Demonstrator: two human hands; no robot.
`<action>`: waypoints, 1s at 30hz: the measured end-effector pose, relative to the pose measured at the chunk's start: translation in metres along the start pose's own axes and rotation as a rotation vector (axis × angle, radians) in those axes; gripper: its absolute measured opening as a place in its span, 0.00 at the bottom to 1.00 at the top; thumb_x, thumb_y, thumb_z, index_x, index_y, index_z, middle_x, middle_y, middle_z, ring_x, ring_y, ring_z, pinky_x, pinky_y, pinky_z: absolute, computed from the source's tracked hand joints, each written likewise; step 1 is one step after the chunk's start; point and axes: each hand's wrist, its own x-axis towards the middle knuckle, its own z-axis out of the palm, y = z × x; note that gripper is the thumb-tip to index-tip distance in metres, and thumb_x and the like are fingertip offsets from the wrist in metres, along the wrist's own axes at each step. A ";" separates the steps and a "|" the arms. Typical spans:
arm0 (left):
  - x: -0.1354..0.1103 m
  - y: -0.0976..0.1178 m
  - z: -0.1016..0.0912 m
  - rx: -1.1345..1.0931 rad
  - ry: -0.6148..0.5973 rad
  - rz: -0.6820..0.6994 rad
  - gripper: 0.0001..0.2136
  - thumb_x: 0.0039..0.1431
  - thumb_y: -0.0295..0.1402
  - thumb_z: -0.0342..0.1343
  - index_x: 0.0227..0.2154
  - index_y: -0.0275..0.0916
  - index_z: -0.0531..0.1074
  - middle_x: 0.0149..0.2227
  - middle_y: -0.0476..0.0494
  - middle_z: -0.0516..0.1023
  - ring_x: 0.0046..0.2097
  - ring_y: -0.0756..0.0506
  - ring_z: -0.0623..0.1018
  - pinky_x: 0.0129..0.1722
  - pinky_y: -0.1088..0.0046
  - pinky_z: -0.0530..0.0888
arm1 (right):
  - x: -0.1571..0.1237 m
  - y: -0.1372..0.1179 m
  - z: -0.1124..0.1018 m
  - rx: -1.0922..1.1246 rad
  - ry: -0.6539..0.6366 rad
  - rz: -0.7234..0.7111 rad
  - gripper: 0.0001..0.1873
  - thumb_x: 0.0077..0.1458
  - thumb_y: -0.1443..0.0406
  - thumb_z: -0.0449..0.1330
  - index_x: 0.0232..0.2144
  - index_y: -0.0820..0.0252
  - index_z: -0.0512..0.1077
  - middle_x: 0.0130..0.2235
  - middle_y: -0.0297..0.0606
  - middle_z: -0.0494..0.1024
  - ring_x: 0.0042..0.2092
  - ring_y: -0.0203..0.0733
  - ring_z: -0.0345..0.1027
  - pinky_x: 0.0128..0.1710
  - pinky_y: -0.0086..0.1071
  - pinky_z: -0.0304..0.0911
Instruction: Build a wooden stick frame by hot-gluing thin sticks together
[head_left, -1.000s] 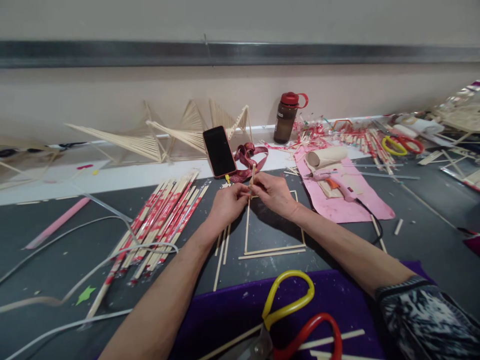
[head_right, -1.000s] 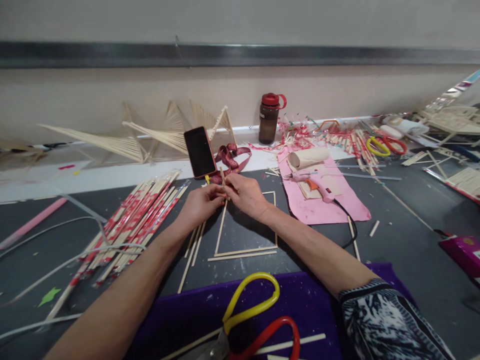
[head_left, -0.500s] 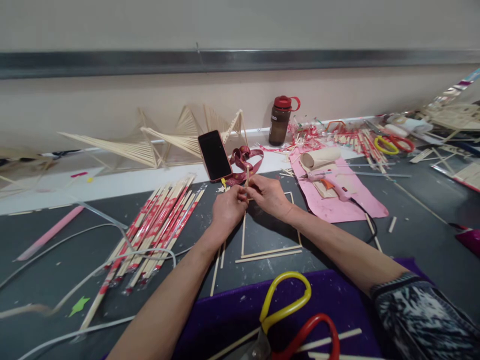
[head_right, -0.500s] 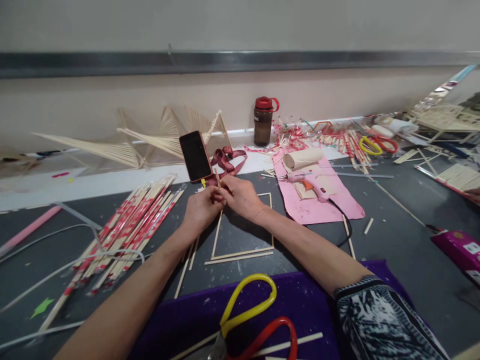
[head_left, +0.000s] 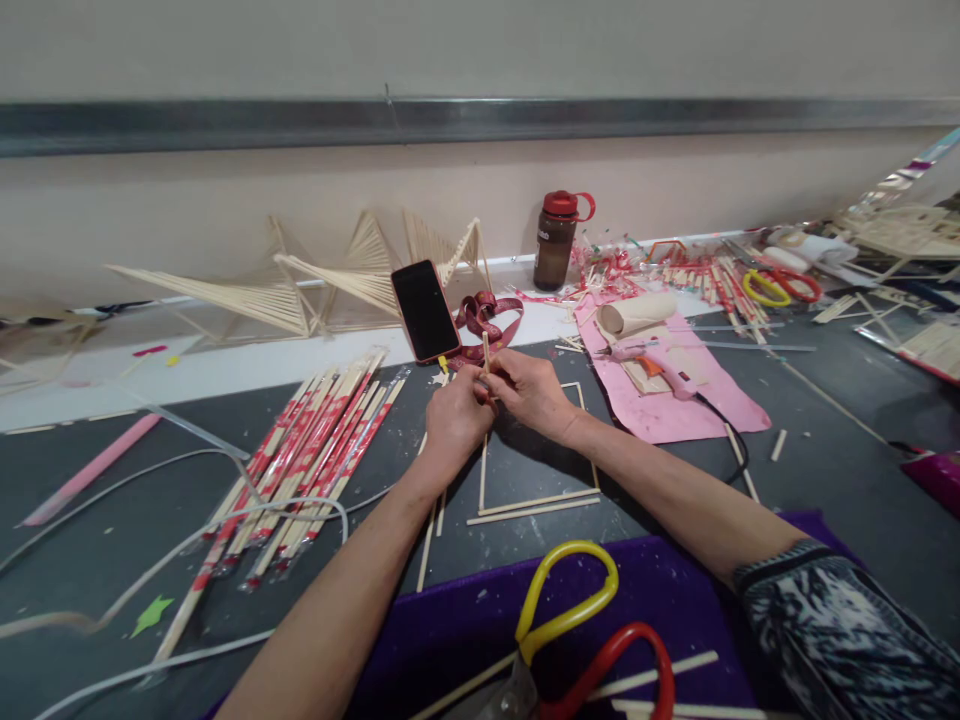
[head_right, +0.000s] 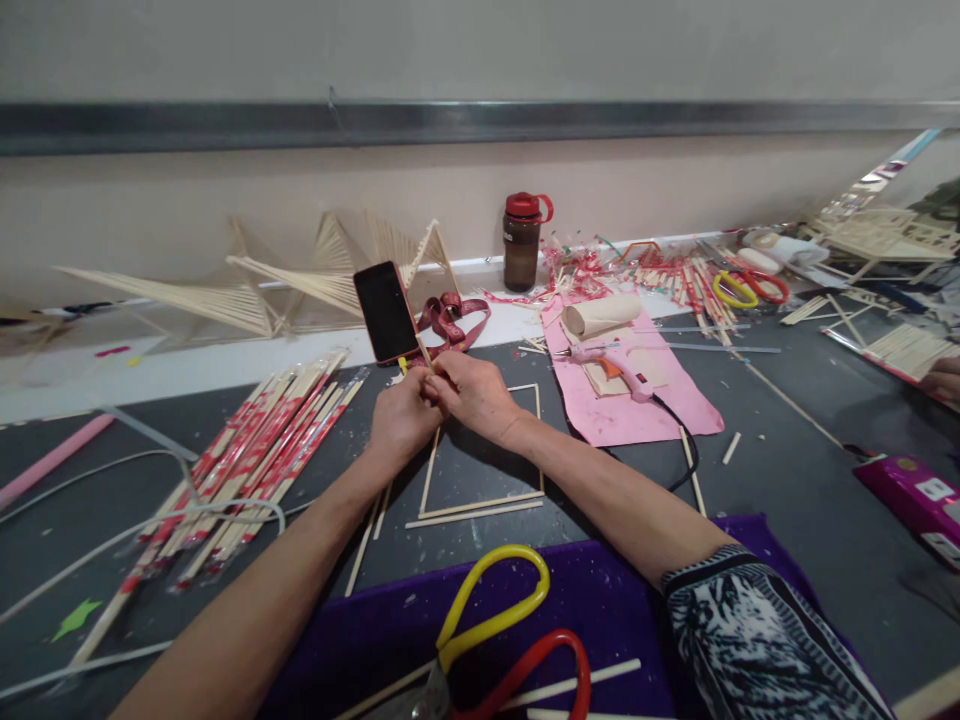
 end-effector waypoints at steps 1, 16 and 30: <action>0.000 0.000 0.000 -0.008 -0.001 0.004 0.12 0.50 0.32 0.54 0.39 0.42 0.69 0.31 0.47 0.79 0.36 0.44 0.78 0.31 0.73 0.65 | 0.000 0.000 0.000 0.001 -0.005 0.005 0.09 0.58 0.63 0.52 0.27 0.60 0.67 0.27 0.32 0.70 0.29 0.33 0.61 0.32 0.26 0.54; 0.002 0.003 0.001 -0.015 0.015 0.016 0.10 0.51 0.33 0.54 0.38 0.42 0.70 0.30 0.47 0.79 0.34 0.43 0.78 0.30 0.72 0.64 | 0.000 -0.001 0.000 0.029 0.027 -0.008 0.09 0.57 0.65 0.53 0.25 0.60 0.65 0.25 0.31 0.68 0.28 0.32 0.59 0.31 0.25 0.53; 0.001 0.005 -0.002 -0.063 -0.016 -0.014 0.12 0.49 0.30 0.54 0.39 0.41 0.70 0.31 0.47 0.79 0.36 0.44 0.78 0.33 0.74 0.66 | 0.001 -0.002 -0.002 0.030 0.004 0.048 0.08 0.56 0.65 0.53 0.25 0.59 0.65 0.26 0.31 0.69 0.28 0.33 0.60 0.30 0.26 0.54</action>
